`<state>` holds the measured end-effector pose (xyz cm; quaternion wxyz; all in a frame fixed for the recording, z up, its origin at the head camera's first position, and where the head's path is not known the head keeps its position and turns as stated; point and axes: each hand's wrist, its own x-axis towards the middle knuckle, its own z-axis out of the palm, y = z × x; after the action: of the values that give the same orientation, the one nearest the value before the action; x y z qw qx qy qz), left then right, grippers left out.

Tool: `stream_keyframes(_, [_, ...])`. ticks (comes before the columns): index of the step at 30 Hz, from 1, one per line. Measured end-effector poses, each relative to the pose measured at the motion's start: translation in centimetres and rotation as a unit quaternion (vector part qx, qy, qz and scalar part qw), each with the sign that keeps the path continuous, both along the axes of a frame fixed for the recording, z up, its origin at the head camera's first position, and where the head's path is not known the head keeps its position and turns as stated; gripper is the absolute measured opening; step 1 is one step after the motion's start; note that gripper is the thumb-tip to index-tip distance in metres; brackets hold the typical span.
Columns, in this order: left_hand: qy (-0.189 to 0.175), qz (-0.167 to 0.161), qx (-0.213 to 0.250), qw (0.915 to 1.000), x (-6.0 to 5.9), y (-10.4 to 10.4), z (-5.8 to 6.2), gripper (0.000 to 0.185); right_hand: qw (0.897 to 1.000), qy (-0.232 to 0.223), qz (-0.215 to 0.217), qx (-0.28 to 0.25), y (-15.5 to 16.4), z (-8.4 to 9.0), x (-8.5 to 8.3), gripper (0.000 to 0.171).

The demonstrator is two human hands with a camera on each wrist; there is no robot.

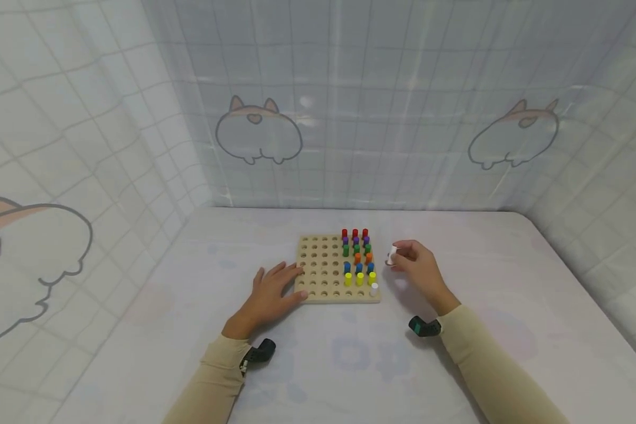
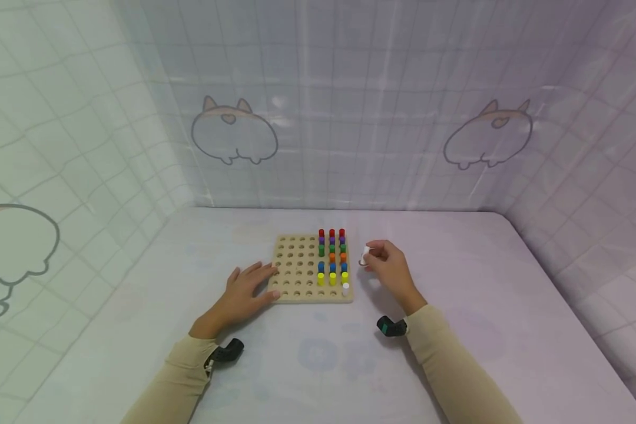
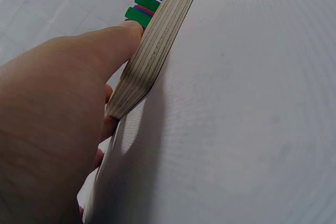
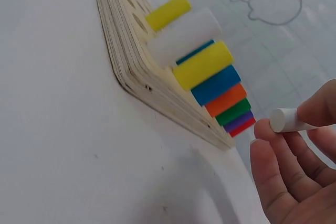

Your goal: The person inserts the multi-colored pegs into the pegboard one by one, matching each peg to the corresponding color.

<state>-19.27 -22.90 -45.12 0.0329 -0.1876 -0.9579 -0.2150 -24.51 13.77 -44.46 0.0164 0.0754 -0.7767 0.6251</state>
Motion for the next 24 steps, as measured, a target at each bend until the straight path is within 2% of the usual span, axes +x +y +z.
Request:
stream_keyframes(15, [0.017,-0.004,0.011,0.9998,-0.2,-0.5,-1.0,0.068,0.996,0.042,0.047,-0.068,-1.5,0.2,1.7,0.035])
stream_keyframes(24, [0.015,-0.005,0.009,0.9998,-0.7,-0.8,-1.7,0.068,0.993,0.072,0.075,-0.048,-2.1,-0.3,2.6,0.029])
